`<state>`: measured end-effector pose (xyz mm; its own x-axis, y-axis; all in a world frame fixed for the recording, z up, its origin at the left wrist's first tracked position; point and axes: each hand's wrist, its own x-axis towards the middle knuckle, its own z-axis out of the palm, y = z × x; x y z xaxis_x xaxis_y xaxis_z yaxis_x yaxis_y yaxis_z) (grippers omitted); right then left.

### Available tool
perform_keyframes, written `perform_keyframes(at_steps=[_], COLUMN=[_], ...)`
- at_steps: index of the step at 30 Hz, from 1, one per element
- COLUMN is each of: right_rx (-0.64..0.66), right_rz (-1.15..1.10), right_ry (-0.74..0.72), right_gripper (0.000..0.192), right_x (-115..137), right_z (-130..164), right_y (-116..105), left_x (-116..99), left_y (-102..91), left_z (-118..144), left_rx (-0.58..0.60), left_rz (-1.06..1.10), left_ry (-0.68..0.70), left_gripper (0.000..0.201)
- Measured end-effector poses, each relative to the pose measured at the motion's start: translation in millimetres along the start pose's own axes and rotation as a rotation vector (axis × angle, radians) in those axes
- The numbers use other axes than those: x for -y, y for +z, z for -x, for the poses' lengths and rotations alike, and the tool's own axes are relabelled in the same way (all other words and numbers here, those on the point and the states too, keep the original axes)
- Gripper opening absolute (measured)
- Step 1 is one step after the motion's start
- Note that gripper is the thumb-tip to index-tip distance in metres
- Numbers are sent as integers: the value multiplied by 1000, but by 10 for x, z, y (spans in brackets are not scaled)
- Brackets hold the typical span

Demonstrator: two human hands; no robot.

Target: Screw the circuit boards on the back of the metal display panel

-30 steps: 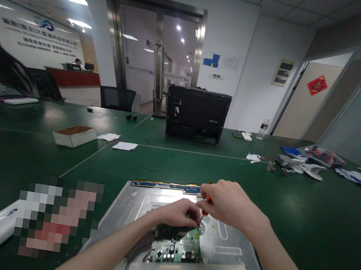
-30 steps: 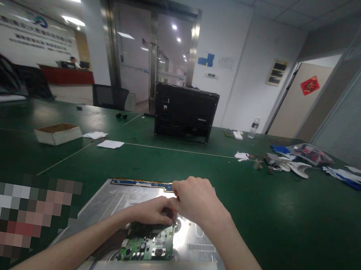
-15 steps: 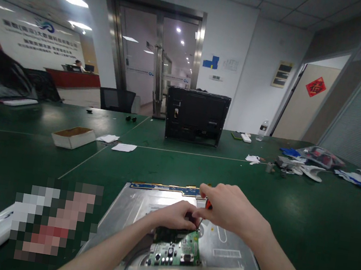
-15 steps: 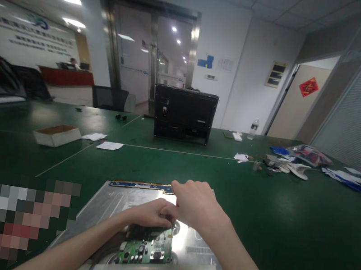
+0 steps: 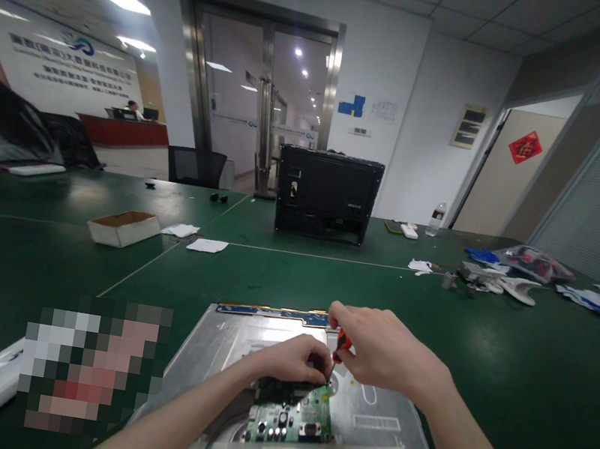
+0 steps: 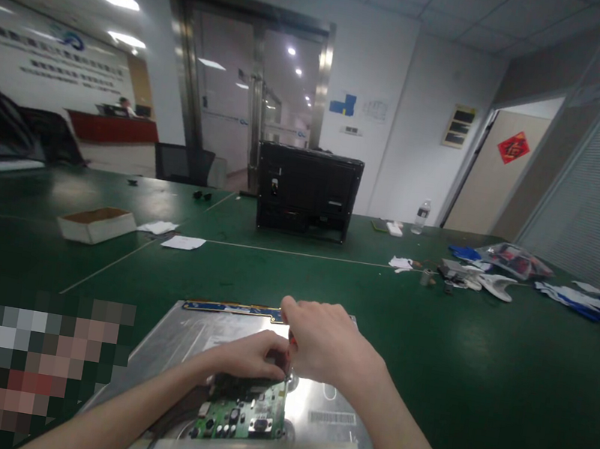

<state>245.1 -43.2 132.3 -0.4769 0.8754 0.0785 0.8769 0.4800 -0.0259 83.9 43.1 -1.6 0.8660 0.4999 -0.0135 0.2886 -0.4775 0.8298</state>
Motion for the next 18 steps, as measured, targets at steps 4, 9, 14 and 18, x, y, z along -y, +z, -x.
perform_keyframes(at_steps=[4, 9, 14, 18], right_rx=[3, 7, 9, 2], right_rz=[64, 151, 111, -18], right_ry=[85, 111, 94, -21], right_gripper=[23, 26, 15, 20], right_x=[13, 23, 1, -36], right_z=[-31, -71, -47, -3], right_y=[13, 23, 13, -3], left_x=[9, 11, 13, 25], left_y=[-5, -8, 1, 0], left_z=[-1, -9, -8, -4], left_rx=[-2, 5, -4, -6], left_rz=[32, 23, 3, 5], left_ry=[36, 36, 10, 16], left_gripper=[12, 10, 12, 15])
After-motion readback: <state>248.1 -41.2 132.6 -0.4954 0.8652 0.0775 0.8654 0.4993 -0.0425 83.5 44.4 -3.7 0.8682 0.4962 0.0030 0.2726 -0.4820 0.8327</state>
